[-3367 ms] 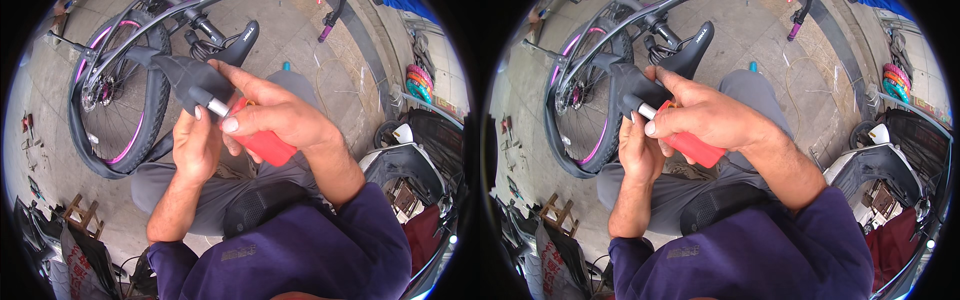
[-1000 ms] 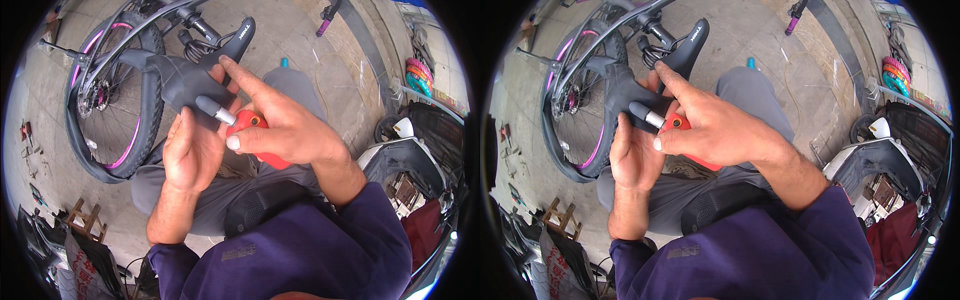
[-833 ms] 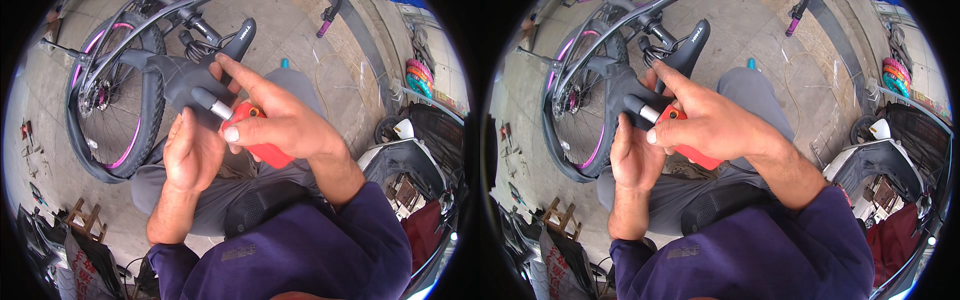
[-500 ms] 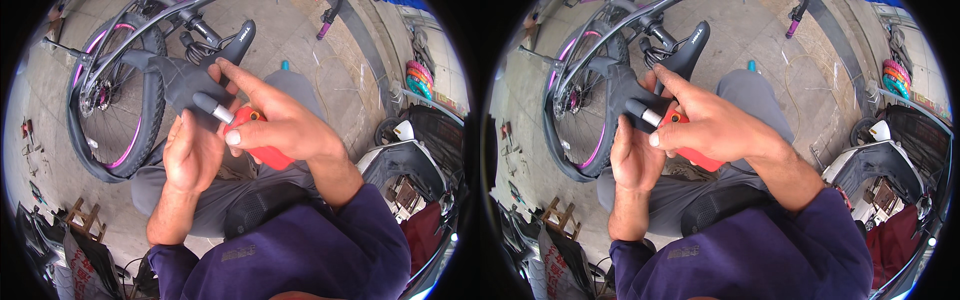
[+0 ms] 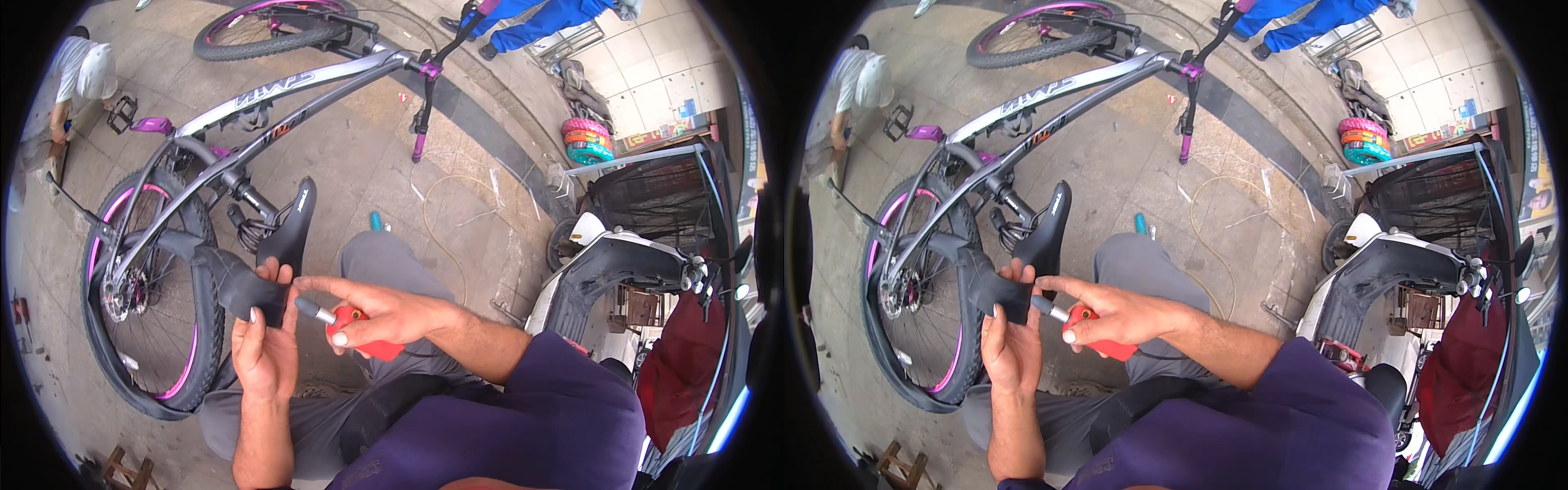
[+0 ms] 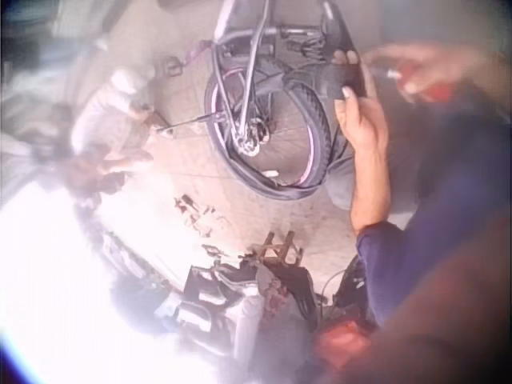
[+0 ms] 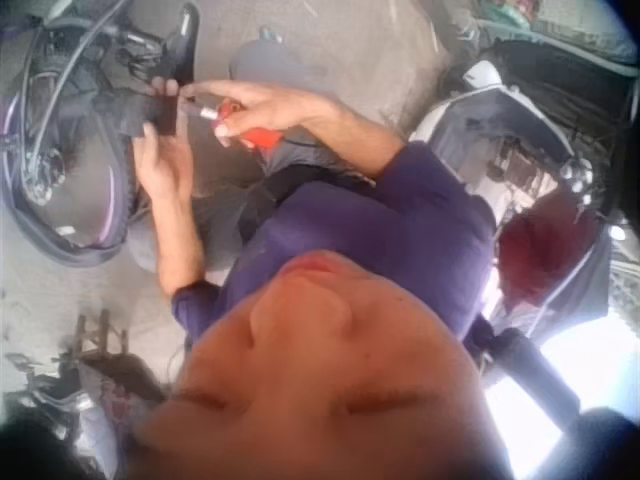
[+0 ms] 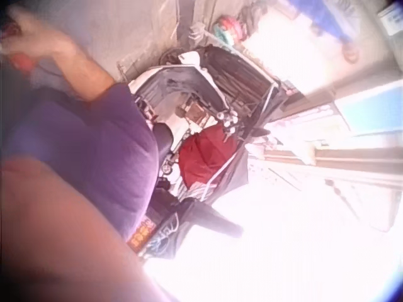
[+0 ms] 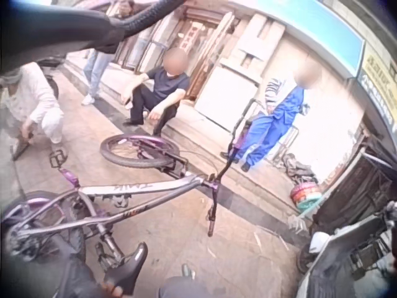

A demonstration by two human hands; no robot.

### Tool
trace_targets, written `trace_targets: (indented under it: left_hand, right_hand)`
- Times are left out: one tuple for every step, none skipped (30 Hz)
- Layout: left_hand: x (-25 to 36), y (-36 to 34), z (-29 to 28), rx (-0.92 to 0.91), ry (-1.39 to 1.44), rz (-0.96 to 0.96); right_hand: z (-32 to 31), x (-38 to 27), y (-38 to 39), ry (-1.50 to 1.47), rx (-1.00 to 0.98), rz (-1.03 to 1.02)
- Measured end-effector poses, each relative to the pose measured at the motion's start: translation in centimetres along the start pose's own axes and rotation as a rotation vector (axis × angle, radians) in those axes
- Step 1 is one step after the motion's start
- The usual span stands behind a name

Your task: The person uses a red hand pump to inflate a bicycle inner tube, then applies glue from a tube to a specific area on the inner tube and spreads it with a finger.

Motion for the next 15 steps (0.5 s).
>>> trace_targets:
  left_hand:
    - [-0.7,-0.2,0.2,-0.015,0.007,0.002]
    - [-1.2,-0.3,0.3,-0.033,-0.010,0.011]
    - [-0.8,-0.4,0.7,-0.036,-0.025,0.029]
    - [-0.7,-0.1,0.7,-0.033,-0.048,0.036]
    - [-0.6,-0.2,1.0,-0.029,-0.068,0.045]
    - [-0.6,-0.1,1.3,-0.034,-0.068,0.033]
    - [-0.8,0.1,1.6,-0.038,-0.066,0.024]
    - [-0.8,0.2,1.6,-0.035,-0.061,0.039]
    - [-0.8,0.1,1.6,-0.043,-0.069,0.040]
    - [-0.9,0.1,1.5,-0.050,-0.075,0.042]
    - [-0.9,0.1,1.4,-0.057,-0.081,0.046]
    - [-0.9,0.1,1.2,-0.062,-0.110,0.052]
    - [-1.0,0.2,1.3,-0.051,-0.119,0.055]
    - [-1.2,0.3,1.5,-0.038,-0.127,0.059]
    - [-1.2,0.4,1.5,-0.021,-0.133,0.067]
  right_hand:
    - [-0.3,-0.5,0.8,0.014,0.008,0.017]
    - [-0.6,-0.3,1.3,0.039,0.025,0.013]
    - [-0.5,-0.3,1.4,0.065,0.014,0.004]
    - [-0.3,0.2,1.5,0.052,0.022,-0.028]
    - [-0.7,0.1,1.6,0.087,0.025,-0.040]
    - [-0.8,0.5,1.9,0.103,0.032,-0.045]
    - [-0.8,0.6,2.1,0.122,0.038,-0.049]
    - [-0.7,0.5,2.2,0.080,0.050,-0.038]
    - [-0.6,0.3,2.3,0.118,0.048,-0.048]
    - [-0.6,0.1,2.3,0.158,0.045,-0.057]
    - [-0.6,-0.2,2.4,0.199,0.041,-0.066]
    - [-0.5,-0.4,2.6,0.175,0.053,-0.056]
    - [-0.4,-0.8,2.8,0.152,0.063,-0.047]
    - [-0.5,-1.0,3.0,0.131,0.070,-0.036]
    - [-0.5,-1.1,2.9,0.148,0.087,-0.052]
Point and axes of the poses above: each hand's wrist, its own y-axis away from the middle knuckle, its own z-axis out of the palm, x = y × z, the point moved 4 cm from there along -y, towards the middle knuckle, and after that the axes turned 8 degrees about x, right-handed, at the moved point
